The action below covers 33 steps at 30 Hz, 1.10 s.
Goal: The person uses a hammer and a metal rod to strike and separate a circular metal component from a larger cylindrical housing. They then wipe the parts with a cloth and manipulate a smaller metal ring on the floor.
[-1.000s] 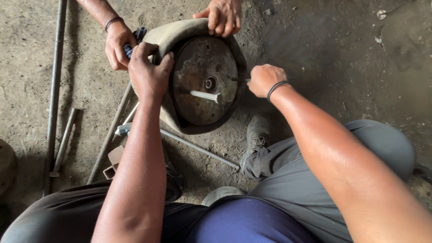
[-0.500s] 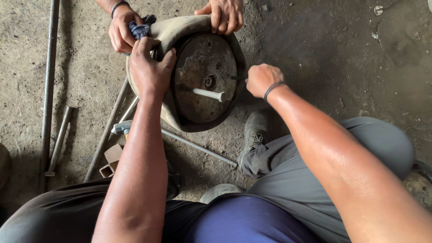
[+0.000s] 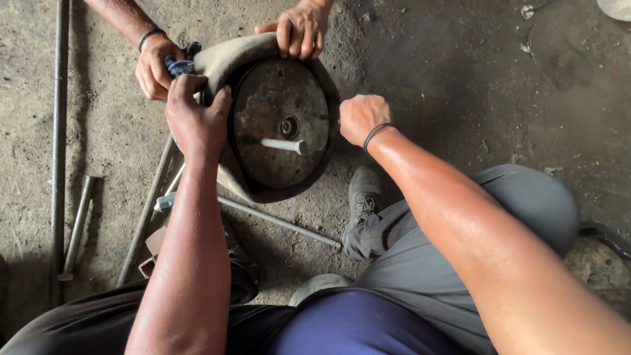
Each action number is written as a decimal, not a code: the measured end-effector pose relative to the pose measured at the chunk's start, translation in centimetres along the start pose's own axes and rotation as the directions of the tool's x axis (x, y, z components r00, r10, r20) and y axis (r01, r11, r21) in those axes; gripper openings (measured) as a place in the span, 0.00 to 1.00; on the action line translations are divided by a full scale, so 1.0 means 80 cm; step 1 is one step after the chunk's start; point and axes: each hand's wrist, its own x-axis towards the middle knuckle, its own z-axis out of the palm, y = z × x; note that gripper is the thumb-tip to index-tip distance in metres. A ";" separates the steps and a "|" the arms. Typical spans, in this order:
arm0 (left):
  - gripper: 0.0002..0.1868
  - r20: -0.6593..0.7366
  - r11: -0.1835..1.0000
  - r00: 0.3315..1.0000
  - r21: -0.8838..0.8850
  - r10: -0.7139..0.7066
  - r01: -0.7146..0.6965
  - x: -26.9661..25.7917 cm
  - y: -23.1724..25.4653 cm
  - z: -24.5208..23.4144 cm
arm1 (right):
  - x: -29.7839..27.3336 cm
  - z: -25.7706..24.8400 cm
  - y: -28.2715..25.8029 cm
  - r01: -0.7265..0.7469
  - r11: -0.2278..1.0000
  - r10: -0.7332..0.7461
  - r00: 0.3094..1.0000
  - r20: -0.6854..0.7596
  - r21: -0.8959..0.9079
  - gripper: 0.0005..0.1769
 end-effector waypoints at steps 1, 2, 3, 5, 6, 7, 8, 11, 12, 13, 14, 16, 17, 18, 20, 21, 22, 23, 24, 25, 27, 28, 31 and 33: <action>0.19 0.008 1.000 1.000 -0.001 0.010 -0.010 0.000 -0.001 -0.001 | 0.004 -0.006 0.000 -0.039 0.998 0.037 0.998 0.051 0.044 0.11; 0.19 0.008 1.000 1.000 0.004 0.017 -0.017 0.000 -0.003 -0.002 | 0.008 -0.009 0.000 -0.080 0.993 0.071 0.992 0.104 0.086 0.12; 0.19 0.010 1.000 1.000 0.006 0.026 -0.026 -0.001 -0.003 -0.001 | 0.010 -0.010 0.002 -0.127 0.984 0.106 0.982 0.158 0.125 0.13; 0.19 0.016 0.999 0.999 0.013 0.034 -0.034 -0.002 -0.004 0.000 | 0.006 -0.001 0.002 -0.049 0.993 0.054 0.998 -0.041 0.104 0.09; 0.19 0.020 0.999 0.999 0.016 0.032 -0.033 -0.003 -0.005 0.000 | 0.003 0.004 0.003 -0.015 0.996 0.027 0.990 -0.137 0.087 0.09; 0.19 0.019 0.999 0.999 0.019 0.033 -0.033 0.000 -0.005 0.001 | 0.001 0.008 0.000 -0.029 0.999 0.033 0.983 -0.180 0.026 0.08; 0.19 0.017 1.000 1.000 0.011 0.024 -0.024 0.003 -0.006 0.003 | -0.003 0.013 -0.011 -0.045 0.998 0.036 0.974 -0.222 -0.034 0.08; 0.18 0.018 1.000 1.000 -0.002 -0.009 0.009 0.003 -0.014 0.002 | -0.016 0.011 -0.016 0.008 0.990 -0.042 0.970 -0.240 -0.141 0.11; 0.18 0.019 1.000 1.000 -0.008 -0.018 0.019 0.003 -0.017 0.002 | -0.019 0.008 -0.016 0.043 0.986 -0.080 0.971 -0.227 -0.164 0.12; 0.18 0.017 1.000 1.000 -0.015 -0.026 0.027 0.005 -0.020 0.001 | -0.017 0.002 -0.016 0.040 0.989 -0.065 0.984 -0.167 -0.146 0.12; 0.18 0.019 1.000 0.999 -0.012 -0.029 0.029 0.006 -0.022 0.000 | -0.012 -0.004 -0.017 0.037 0.991 -0.051 0.993 -0.107 -0.127 0.12; 0.18 0.023 0.999 0.999 -0.006 -0.034 0.034 0.004 -0.026 -0.002 | -0.004 -0.013 -0.018 0.019 0.996 -0.022 0.999 -0.037 -0.091 0.11; 0.18 0.014 1.000 1.000 -0.009 -0.019 0.019 0.003 -0.027 -0.001 | 0.001 -0.015 -0.018 0.003 0.997 -0.005 1.000 -0.028 -0.072 0.11; 0.18 0.004 1.000 1.000 -0.013 -0.004 0.004 0.002 -0.027 -0.001 | 0.004 -0.015 -0.018 -0.013 0.999 0.012 1.000 -0.018 -0.053 0.10; 0.18 -0.007 1.000 1.000 -0.011 0.024 -0.024 -0.001 -0.027 -0.001 | 0.006 -0.009 -0.017 -0.028 0.999 0.027 0.999 -0.035 -0.028 0.09; 0.18 -0.011 0.999 0.999 -0.008 0.036 -0.036 -0.003 -0.026 -0.001 | 0.008 -0.005 -0.017 -0.033 0.999 0.032 0.999 -0.043 -0.017 0.08; 0.18 -0.016 0.999 0.999 -0.005 0.048 -0.048 -0.004 -0.026 -0.002 | 0.007 0.001 -0.018 -0.040 0.998 0.033 0.992 -0.125 -0.057 0.08; 0.18 -0.024 0.999 0.999 -0.007 0.048 -0.048 -0.003 -0.025 -0.003 | 0.005 0.006 -0.022 -0.045 0.994 0.025 0.978 -0.206 -0.095 0.08; 0.18 -0.033 0.999 0.998 -0.009 0.048 -0.049 -0.005 -0.023 -0.002 | 0.003 0.011 -0.025 -0.054 0.990 0.014 0.958 -0.287 -0.132 0.09; 0.18 -0.042 0.999 0.998 -0.005 0.046 -0.046 -0.009 -0.023 -0.003 | -0.003 0.015 -0.026 -0.015 0.982 -0.045 0.949 -0.313 -0.186 0.08; 0.18 -0.051 1.000 0.999 -0.014 0.015 -0.016 -0.010 -0.021 -0.001 | -0.017 0.020 -0.019 0.054 0.955 -0.161 0.921 -0.354 -0.293 0.08; 0.18 -0.054 1.000 0.999 -0.019 -0.001 0.000 -0.008 -0.021 -0.001 | -0.017 0.019 -0.018 0.074 0.960 -0.156 0.944 -0.292 -0.271 0.09; 0.17 -0.042 1.000 0.999 -0.008 0.010 -0.010 -0.007 -0.020 -0.003 | -0.009 0.006 -0.014 0.078 0.982 -0.098 0.989 -0.110 -0.175 0.11; 0.18 -0.025 1.000 1.000 -0.031 -0.004 0.004 -0.008 -0.018 -0.006 | -0.003 -0.005 -0.017 0.010 0.998 -0.009 1.000 0.006 -0.062 0.12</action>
